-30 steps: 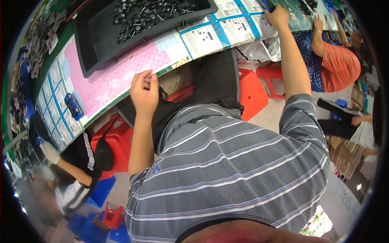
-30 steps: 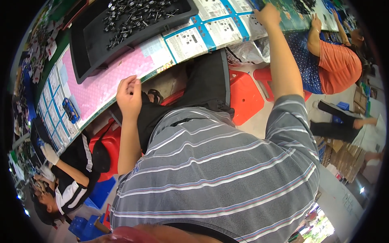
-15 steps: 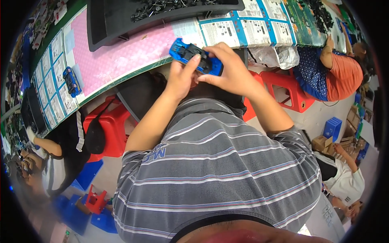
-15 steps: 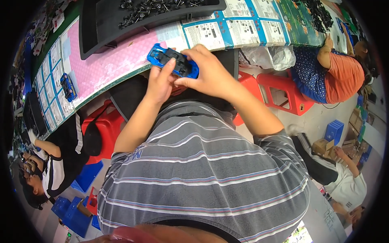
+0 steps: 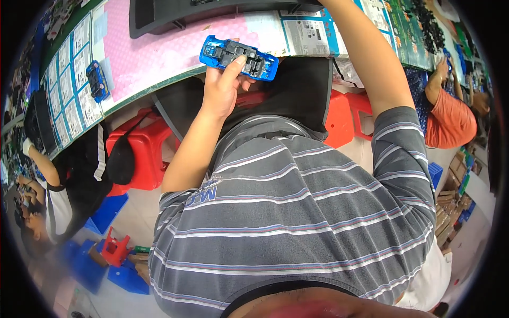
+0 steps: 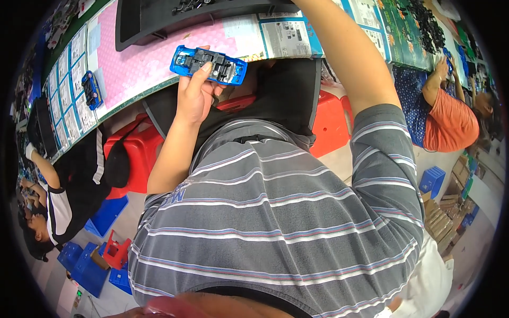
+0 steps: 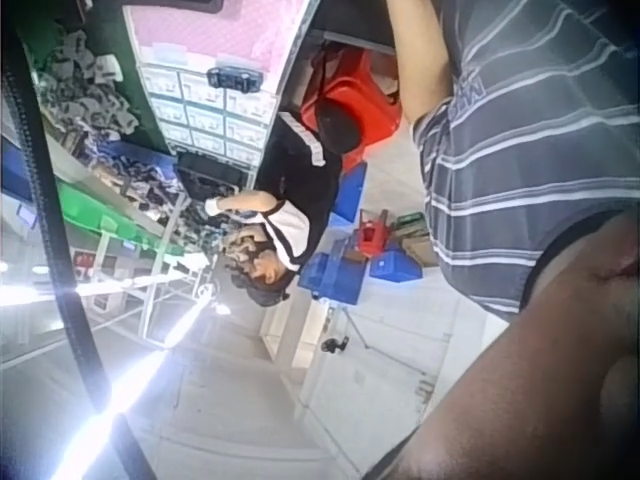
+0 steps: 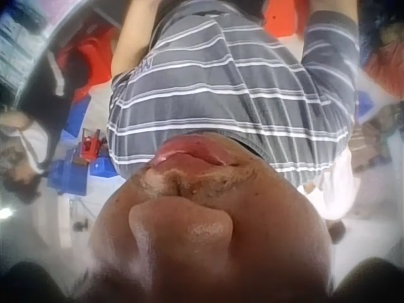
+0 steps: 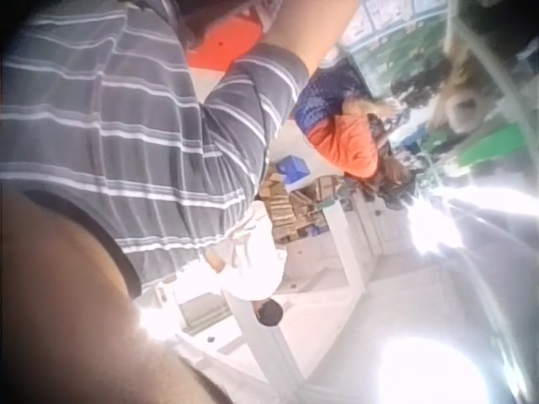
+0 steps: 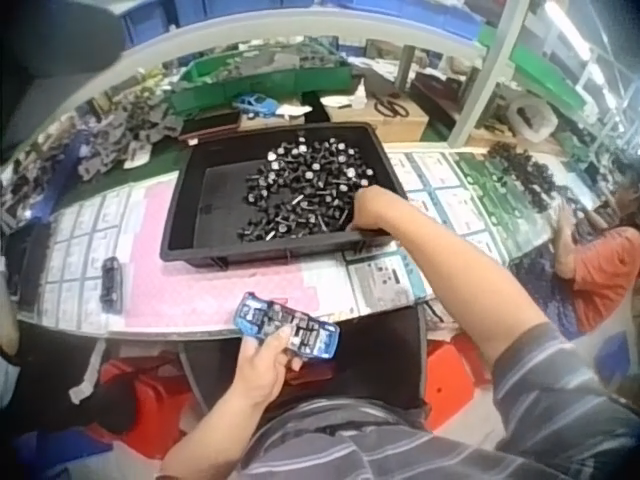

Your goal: The person assembles toy cars by attaching wheels onto axles, pressing the wheel assemblies into the toy car chassis by hand, and placing the assembled cars on the table.

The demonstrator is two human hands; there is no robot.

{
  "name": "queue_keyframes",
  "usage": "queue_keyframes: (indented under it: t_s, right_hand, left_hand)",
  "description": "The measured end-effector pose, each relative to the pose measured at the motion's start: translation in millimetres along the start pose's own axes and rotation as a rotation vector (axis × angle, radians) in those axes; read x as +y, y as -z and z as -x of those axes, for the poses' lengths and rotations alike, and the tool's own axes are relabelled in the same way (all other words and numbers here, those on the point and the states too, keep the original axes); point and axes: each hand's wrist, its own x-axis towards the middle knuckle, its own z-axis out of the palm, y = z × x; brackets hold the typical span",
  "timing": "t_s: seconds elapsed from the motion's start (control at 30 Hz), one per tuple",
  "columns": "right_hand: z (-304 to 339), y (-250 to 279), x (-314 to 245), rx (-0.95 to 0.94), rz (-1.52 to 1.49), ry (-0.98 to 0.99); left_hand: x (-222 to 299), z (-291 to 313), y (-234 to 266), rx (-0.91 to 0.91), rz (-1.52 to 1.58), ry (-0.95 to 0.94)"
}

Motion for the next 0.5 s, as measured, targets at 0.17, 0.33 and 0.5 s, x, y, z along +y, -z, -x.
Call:
queue_keyframes:
  t_s: [0.17, 0.33, 0.5]
  right_hand:
    - [8.8, -6.5, 7.1, 0.23, -0.264, -0.018]
    - [101.2, 25.0, -34.2, 0.779, -0.6, -0.061]
    - [176.8, -16.8, -80.7, 0.445, -1.14, 0.219]
  left_hand:
    - [1.3, 7.6, 11.7, -0.026, -0.084, -0.034]
    - [0.1, 3.7, 18.5, -0.001, -0.082, -0.029]
    - [-0.5, -1.5, 13.4, 0.056, -0.009, -0.045]
